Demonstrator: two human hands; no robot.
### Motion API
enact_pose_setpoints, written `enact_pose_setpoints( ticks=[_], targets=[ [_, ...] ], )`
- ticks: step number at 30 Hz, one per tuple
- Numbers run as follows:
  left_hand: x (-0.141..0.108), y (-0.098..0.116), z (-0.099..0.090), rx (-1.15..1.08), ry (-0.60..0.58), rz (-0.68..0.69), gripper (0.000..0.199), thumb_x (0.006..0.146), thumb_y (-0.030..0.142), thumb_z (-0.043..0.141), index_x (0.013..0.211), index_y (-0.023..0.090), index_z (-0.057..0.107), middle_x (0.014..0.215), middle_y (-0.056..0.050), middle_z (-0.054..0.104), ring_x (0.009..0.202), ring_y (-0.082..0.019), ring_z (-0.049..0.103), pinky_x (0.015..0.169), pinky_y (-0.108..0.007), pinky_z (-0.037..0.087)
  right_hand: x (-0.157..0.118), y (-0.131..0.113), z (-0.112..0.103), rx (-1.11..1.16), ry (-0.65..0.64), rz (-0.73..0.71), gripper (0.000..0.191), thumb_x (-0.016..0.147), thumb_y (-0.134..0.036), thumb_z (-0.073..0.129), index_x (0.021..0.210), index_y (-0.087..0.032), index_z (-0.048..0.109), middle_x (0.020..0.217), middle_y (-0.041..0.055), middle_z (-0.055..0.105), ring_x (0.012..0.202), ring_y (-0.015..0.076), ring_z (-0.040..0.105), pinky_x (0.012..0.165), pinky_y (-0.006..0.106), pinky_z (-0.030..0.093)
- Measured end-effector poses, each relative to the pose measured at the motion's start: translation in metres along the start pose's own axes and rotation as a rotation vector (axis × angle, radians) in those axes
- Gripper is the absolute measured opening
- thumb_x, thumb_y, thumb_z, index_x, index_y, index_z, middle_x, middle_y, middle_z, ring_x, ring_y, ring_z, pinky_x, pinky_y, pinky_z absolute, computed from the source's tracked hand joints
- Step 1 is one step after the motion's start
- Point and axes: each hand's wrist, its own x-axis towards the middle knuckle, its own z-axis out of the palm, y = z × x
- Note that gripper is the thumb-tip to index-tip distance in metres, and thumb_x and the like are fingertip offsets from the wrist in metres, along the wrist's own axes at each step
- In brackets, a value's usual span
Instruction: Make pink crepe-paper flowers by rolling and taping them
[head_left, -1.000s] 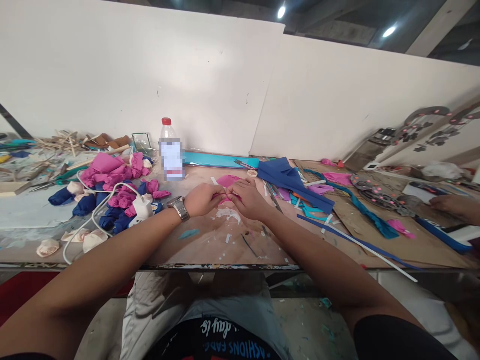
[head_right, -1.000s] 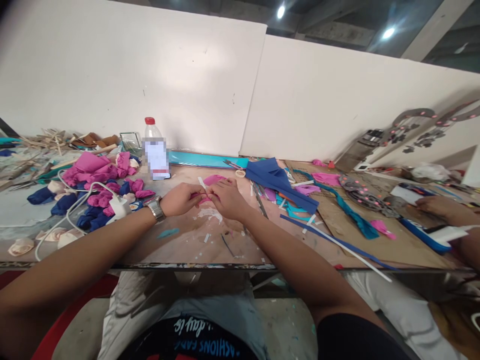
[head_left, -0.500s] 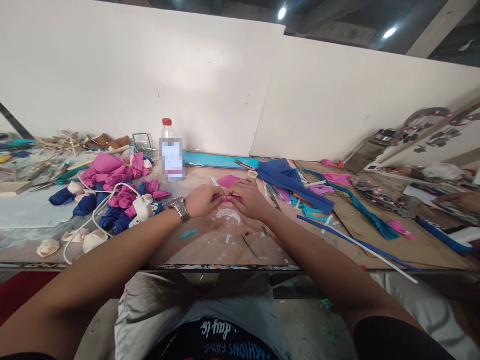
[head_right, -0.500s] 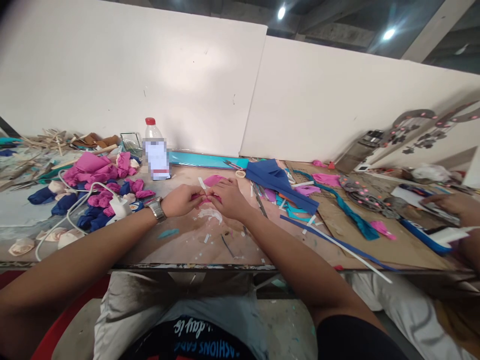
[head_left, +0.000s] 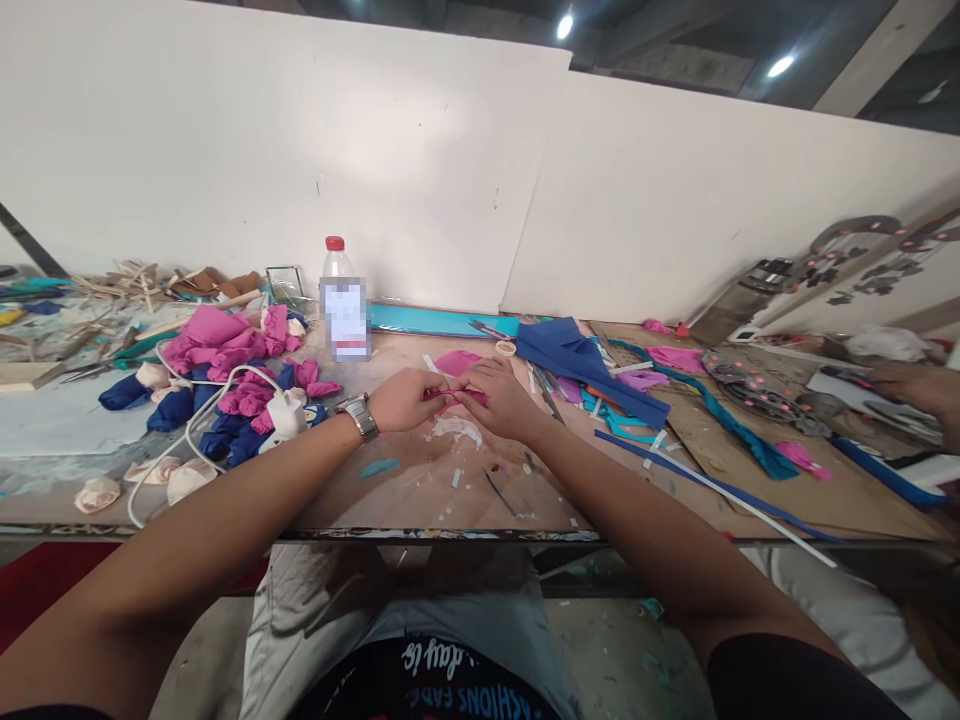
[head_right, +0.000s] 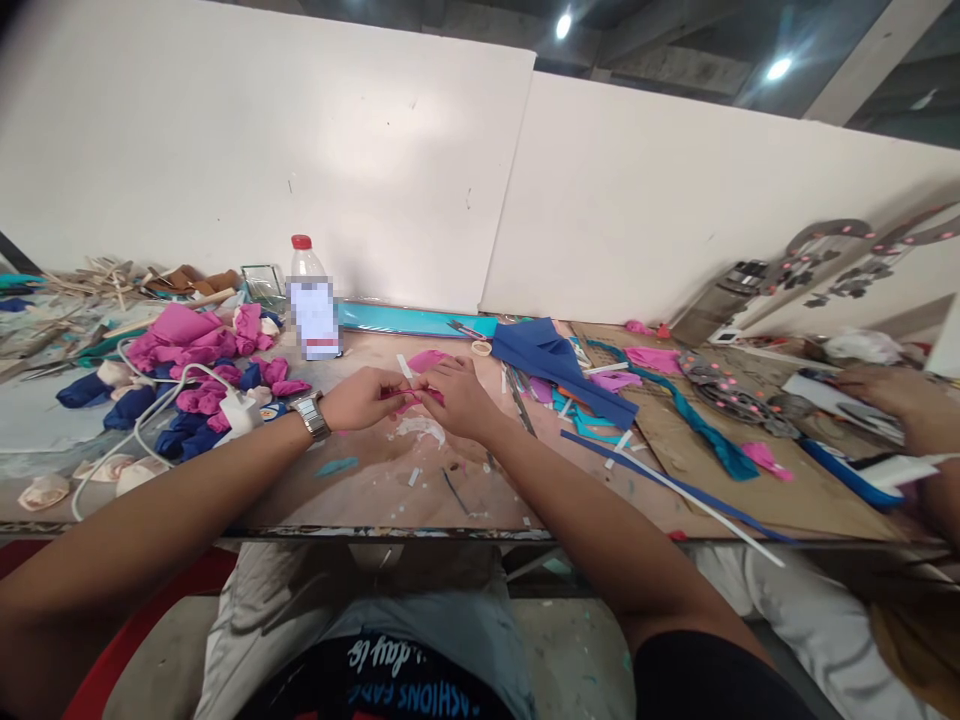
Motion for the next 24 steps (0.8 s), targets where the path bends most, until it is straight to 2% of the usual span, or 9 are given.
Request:
enact_pose_setpoints(
  ticks=[5, 10, 13, 17, 24],
  targets=[
    [-0.001, -0.001, 0.002, 0.181, 0.058, 0.061, 0.028, 0.096, 0.036, 0.055, 0.079, 0.019, 0.07, 0.07, -0.003, 0.071, 0.063, -0.016, 0.059, 0.061, -0.028, 0.034, 0.001, -0.005, -0.003, 0.025, -0.03, 0.017, 0.015, 0.097, -0.03, 0.056, 0.085, -0.022, 0.061, 0.088, 0.0045, 0.071, 0.096, 0.024, 0.06, 0.097, 0.041, 0.032],
    [-0.003, 0.002, 0.005, 0.355, 0.055, 0.085, 0.021, 0.094, 0.032, 0.056, 0.094, 0.024, 0.075, 0.085, -0.006, 0.077, 0.077, -0.022, 0.067, 0.064, -0.03, 0.035, 0.002, -0.011, -0.005, 0.016, -0.058, 0.038, 0.01, 0.09, -0.022, 0.056, 0.081, -0.022, 0.061, 0.082, 0.0029, 0.069, 0.094, 0.0234, 0.06, 0.097, 0.04, 0.032],
    [-0.003, 0.002, 0.005, 0.344, 0.061, 0.081, 0.021, 0.094, 0.032, 0.055, 0.094, 0.024, 0.075, 0.081, -0.005, 0.075, 0.074, -0.021, 0.065, 0.063, -0.03, 0.034, 0.002, -0.011, -0.006, 0.017, -0.052, 0.048, 0.012, 0.091, -0.024, 0.055, 0.081, -0.022, 0.061, 0.083, 0.0035, 0.069, 0.095, 0.0236, 0.06, 0.097, 0.04, 0.032],
    [-0.002, -0.002, 0.005, 0.317, 0.089, 0.08, 0.025, 0.095, 0.033, 0.053, 0.082, 0.021, 0.071, 0.07, -0.004, 0.07, 0.066, -0.019, 0.06, 0.061, -0.03, 0.031, 0.001, -0.006, -0.005, 0.046, -0.031, 0.038, 0.016, 0.096, -0.03, 0.057, 0.084, -0.022, 0.064, 0.089, 0.0044, 0.073, 0.099, 0.0241, 0.061, 0.097, 0.041, 0.032],
    [-0.002, -0.002, 0.005, 0.317, 0.078, 0.079, 0.022, 0.095, 0.031, 0.053, 0.088, 0.022, 0.072, 0.075, -0.004, 0.071, 0.069, -0.02, 0.061, 0.062, -0.031, 0.03, 0.0, -0.004, -0.002, 0.023, -0.03, 0.029, 0.017, 0.097, -0.029, 0.054, 0.084, -0.021, 0.062, 0.089, 0.0045, 0.072, 0.097, 0.0239, 0.06, 0.099, 0.042, 0.032]
  ],
)
